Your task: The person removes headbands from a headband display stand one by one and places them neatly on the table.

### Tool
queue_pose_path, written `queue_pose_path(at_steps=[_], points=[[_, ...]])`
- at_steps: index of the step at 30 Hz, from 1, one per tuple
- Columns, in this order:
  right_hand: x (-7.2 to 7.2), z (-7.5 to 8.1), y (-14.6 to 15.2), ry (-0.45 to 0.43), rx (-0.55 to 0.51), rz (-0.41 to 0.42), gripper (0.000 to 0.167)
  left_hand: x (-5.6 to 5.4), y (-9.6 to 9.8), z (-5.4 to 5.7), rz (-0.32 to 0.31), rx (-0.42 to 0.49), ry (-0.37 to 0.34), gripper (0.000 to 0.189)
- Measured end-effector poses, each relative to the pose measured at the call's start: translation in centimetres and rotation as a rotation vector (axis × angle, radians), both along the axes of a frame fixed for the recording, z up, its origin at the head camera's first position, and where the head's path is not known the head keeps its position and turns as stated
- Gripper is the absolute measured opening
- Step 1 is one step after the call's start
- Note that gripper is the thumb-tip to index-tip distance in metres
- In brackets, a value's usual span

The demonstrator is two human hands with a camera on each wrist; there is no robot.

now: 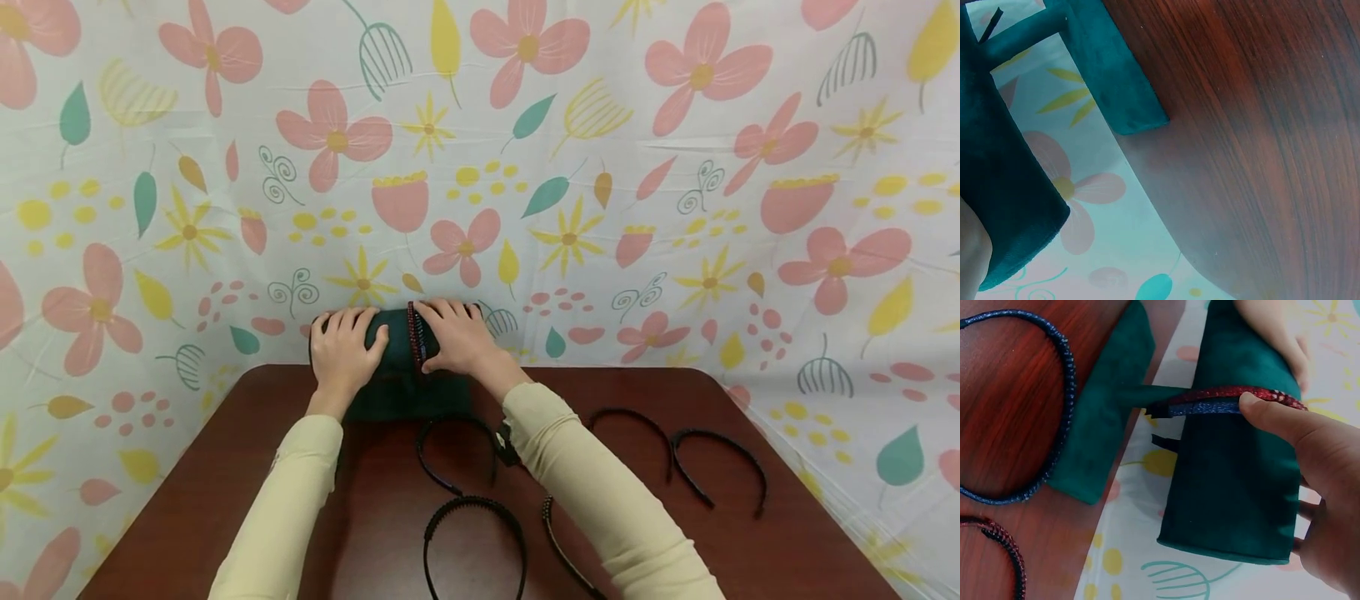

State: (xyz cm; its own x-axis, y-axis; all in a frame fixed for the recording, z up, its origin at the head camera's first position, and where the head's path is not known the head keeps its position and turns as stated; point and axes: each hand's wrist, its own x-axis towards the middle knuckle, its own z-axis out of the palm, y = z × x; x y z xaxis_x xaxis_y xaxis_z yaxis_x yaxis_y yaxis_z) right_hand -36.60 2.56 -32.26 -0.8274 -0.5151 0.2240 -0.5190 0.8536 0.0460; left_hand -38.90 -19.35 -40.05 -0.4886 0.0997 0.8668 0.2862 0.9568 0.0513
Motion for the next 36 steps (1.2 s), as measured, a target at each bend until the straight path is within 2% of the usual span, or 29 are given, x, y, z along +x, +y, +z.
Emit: queue_pose_path(at_steps=[6, 14, 23, 36], points=[[-0.3, -0.4, -0.4, 0.029, 0.006, -0.026, 0.104, 0.0, 0.1, 0.2, 0.007, -0.004, -0.021, 0.052], [-0.5, -0.7, -0.4, -0.001, -0.040, -0.033, 0.103, 0.0, 0.1, 0.1, 0.001, -0.002, -0.013, 0.050], [-1.0, -0.9, 0.8, 0.104, -0.049, 0.006, 0.101, 0.1, 0.2, 0.1, -0.006, 0.005, -0.013, 0.050], [-1.6, -1.2, 3.0, 0.071, -0.145, 0.029, 0.100, 0.1, 0.0, 0.0, -0.007, 0.006, 0.007, 0.051]])
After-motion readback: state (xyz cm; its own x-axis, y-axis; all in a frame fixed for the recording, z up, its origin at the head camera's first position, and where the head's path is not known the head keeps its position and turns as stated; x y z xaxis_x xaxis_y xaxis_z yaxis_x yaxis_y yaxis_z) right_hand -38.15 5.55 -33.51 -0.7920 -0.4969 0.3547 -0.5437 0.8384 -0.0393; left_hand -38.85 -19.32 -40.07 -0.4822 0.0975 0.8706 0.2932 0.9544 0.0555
